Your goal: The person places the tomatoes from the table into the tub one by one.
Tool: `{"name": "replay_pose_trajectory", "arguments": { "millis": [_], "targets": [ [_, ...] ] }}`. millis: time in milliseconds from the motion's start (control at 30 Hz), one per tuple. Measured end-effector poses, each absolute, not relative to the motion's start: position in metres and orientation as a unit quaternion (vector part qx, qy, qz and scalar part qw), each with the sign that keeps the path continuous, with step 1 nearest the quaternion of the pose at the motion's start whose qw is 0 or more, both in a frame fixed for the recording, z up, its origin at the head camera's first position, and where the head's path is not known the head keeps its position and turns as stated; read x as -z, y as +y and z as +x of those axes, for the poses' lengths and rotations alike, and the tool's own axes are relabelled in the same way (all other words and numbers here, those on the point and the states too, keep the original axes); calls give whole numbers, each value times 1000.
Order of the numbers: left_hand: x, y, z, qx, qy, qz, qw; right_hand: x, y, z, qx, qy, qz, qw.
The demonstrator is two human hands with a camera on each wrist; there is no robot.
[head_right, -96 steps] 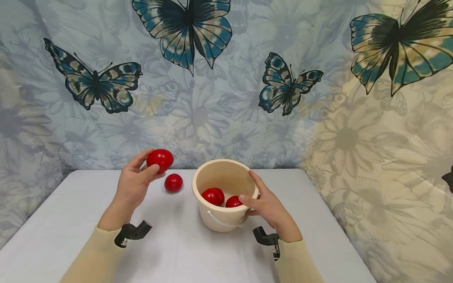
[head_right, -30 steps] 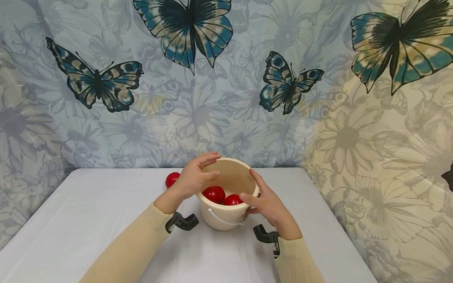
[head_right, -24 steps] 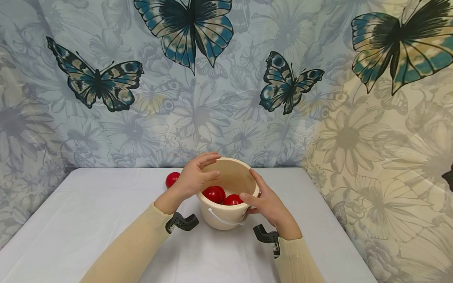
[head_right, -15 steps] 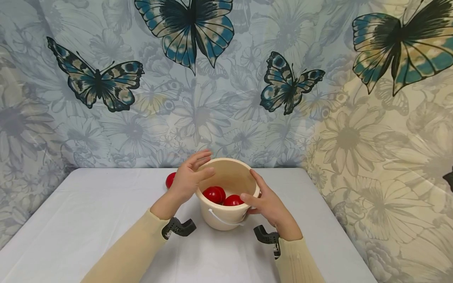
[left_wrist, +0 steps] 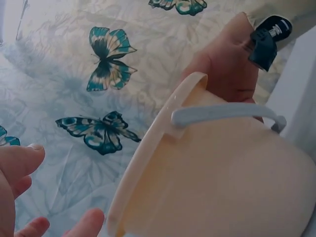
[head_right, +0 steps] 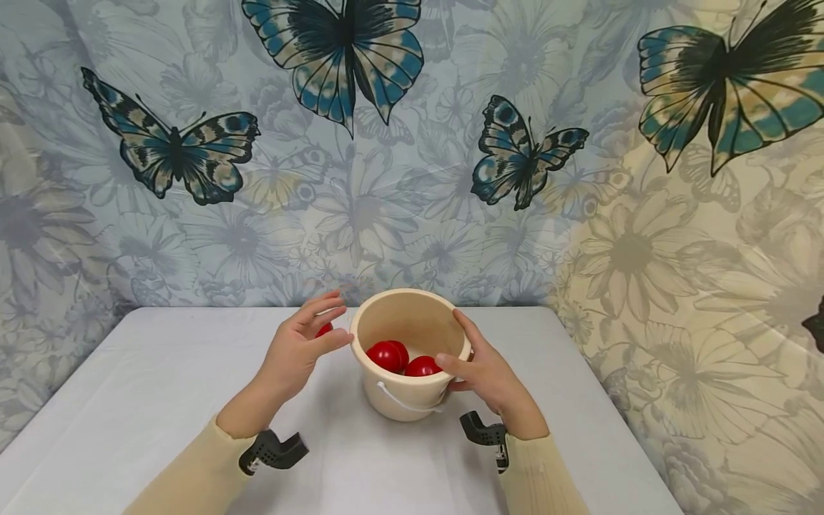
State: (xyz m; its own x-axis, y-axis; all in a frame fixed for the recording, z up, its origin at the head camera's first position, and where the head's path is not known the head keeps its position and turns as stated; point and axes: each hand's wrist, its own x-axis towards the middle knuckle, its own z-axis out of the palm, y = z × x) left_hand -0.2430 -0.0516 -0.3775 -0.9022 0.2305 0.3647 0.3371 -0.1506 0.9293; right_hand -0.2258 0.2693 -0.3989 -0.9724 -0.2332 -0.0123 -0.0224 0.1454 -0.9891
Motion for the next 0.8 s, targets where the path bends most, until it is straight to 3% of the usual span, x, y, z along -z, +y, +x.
{"name": "replay_pose_trajectory", "arguments": {
  "millis": [100,433,800],
  "targets": [
    [384,-72,-242,712,-671,-202,41,399,269,-226,648,752,-84,82],
    [418,-129,-240,753,-647,-120,-11,400,269,-226,644,757,-82,79],
    [450,-157,-252,762,-646,-11,-40,400,269,-226,640,760,-82,78]
  ]
}}
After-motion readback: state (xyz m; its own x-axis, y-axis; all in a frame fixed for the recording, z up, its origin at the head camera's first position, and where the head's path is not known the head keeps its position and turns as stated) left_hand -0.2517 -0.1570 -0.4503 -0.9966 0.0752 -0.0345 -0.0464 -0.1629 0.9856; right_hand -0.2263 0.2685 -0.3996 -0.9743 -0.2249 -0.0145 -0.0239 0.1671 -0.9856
